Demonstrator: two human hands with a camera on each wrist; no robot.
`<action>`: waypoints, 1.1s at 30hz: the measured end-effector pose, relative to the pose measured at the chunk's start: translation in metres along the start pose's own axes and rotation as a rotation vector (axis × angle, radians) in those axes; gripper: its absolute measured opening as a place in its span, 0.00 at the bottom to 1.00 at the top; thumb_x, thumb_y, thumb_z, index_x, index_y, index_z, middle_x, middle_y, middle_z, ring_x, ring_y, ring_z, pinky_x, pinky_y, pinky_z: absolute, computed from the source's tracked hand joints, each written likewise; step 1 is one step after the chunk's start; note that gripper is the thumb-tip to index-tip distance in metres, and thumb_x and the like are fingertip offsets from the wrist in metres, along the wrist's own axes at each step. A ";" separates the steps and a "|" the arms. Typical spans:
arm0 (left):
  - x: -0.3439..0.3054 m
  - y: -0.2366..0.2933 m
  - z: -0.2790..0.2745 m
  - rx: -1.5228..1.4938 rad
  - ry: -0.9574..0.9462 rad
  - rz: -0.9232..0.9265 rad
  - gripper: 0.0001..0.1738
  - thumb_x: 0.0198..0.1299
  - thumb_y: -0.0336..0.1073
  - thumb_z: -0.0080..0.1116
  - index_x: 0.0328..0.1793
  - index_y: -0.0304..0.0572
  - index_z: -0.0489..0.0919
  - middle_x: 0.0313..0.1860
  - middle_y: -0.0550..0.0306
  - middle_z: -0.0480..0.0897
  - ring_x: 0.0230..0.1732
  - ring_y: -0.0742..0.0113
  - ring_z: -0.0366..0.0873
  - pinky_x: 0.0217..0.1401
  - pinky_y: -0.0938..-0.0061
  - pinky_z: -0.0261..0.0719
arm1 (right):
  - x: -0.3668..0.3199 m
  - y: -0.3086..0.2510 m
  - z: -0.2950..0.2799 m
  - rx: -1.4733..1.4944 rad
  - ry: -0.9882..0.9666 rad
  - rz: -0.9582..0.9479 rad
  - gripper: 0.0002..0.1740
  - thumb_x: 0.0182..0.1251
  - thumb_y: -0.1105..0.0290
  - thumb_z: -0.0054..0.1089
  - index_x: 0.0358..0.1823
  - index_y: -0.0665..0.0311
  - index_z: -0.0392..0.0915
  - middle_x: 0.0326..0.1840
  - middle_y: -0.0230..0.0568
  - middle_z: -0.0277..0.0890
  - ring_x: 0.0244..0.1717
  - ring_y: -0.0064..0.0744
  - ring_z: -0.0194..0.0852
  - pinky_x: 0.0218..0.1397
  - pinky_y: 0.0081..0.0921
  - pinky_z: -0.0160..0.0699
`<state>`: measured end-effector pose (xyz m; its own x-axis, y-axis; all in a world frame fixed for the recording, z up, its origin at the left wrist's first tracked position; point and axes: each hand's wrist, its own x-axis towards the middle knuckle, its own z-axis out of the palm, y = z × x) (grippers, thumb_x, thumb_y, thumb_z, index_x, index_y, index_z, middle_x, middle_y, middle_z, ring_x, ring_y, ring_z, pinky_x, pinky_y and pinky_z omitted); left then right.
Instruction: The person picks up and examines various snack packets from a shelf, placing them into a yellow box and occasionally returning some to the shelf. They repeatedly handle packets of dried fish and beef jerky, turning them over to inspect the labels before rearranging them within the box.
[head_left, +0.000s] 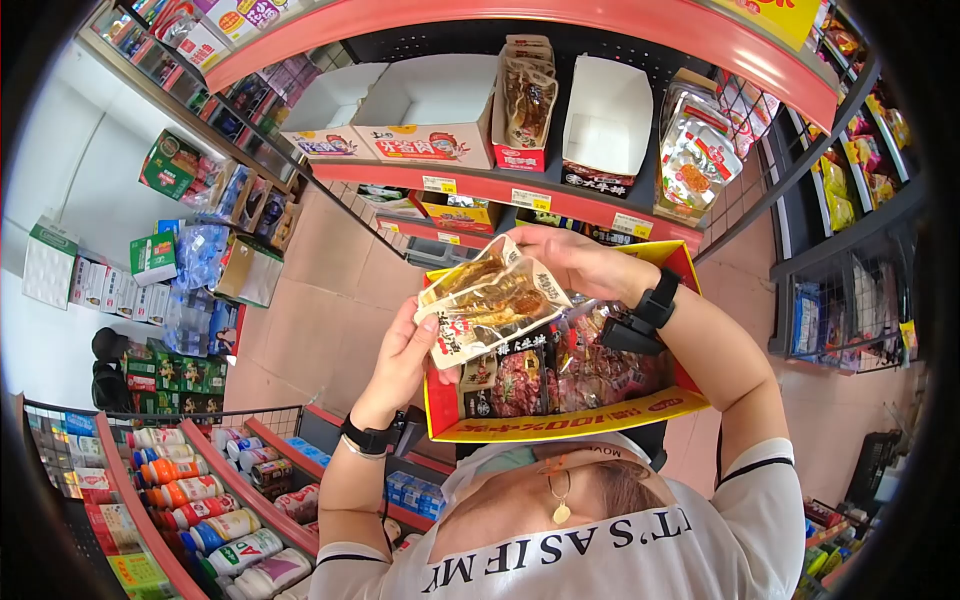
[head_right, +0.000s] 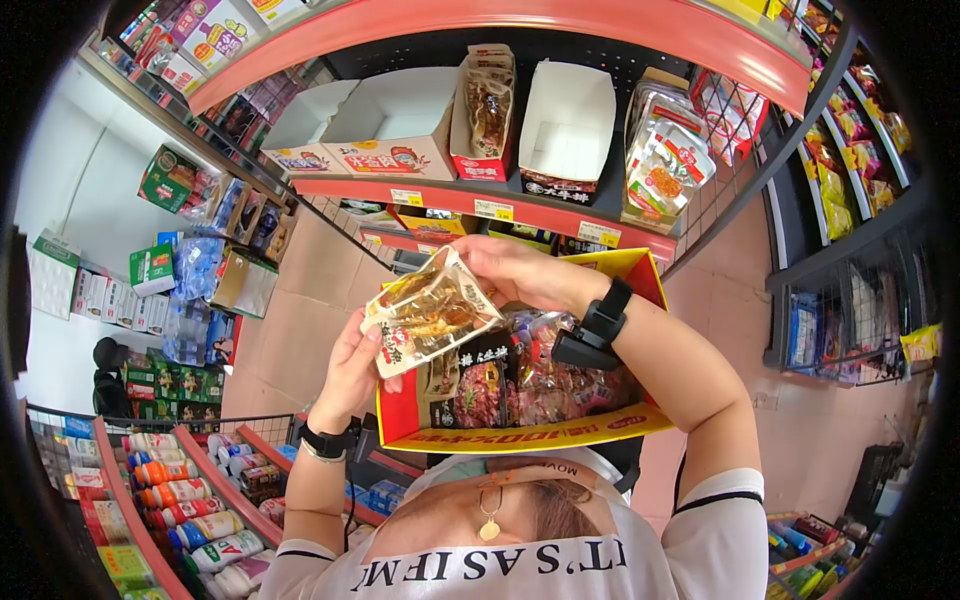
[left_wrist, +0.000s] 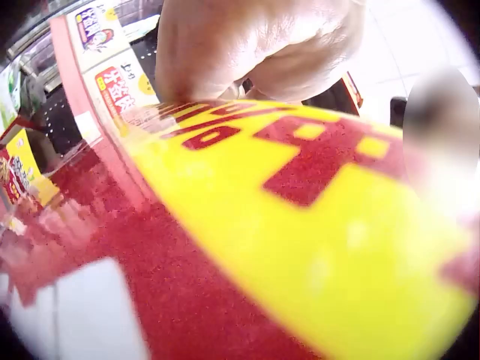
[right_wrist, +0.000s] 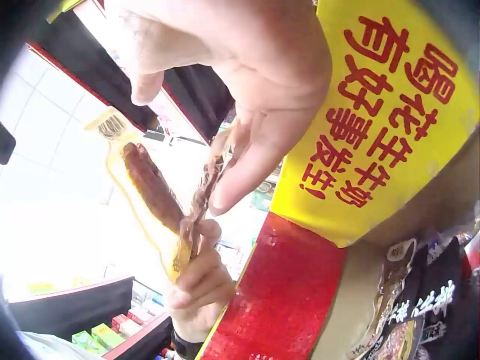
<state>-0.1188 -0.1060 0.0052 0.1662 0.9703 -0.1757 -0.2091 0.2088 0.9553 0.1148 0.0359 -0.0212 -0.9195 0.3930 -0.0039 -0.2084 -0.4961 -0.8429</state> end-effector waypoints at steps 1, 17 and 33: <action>0.000 0.001 0.001 0.025 0.012 -0.011 0.17 0.71 0.41 0.39 0.59 0.41 0.61 0.36 0.57 0.79 0.23 0.73 0.78 0.22 0.83 0.76 | -0.001 -0.003 0.004 0.000 -0.002 0.001 0.34 0.66 0.47 0.51 0.65 0.61 0.57 0.62 0.38 0.66 0.61 0.28 0.66 0.57 0.27 0.70; 0.003 -0.011 -0.002 0.021 -0.014 0.061 0.18 0.71 0.40 0.38 0.62 0.41 0.59 0.44 0.55 0.78 0.30 0.72 0.80 0.28 0.79 0.81 | -0.004 -0.017 0.008 -0.126 0.021 0.092 0.33 0.64 0.63 0.56 0.66 0.64 0.53 0.60 0.39 0.68 0.48 0.26 0.77 0.41 0.22 0.80; 0.000 -0.010 0.001 -0.027 -0.002 0.038 0.24 0.70 0.41 0.38 0.69 0.44 0.53 0.54 0.51 0.73 0.39 0.66 0.81 0.32 0.73 0.84 | -0.001 -0.004 0.008 -0.236 0.108 0.121 0.46 0.57 0.75 0.64 0.71 0.65 0.42 0.52 0.45 0.72 0.38 0.25 0.78 0.32 0.19 0.81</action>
<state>-0.1160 -0.1081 -0.0040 0.1598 0.9773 -0.1389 -0.2414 0.1752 0.9545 0.1143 0.0314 -0.0138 -0.8893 0.4289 -0.1586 -0.0047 -0.3553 -0.9347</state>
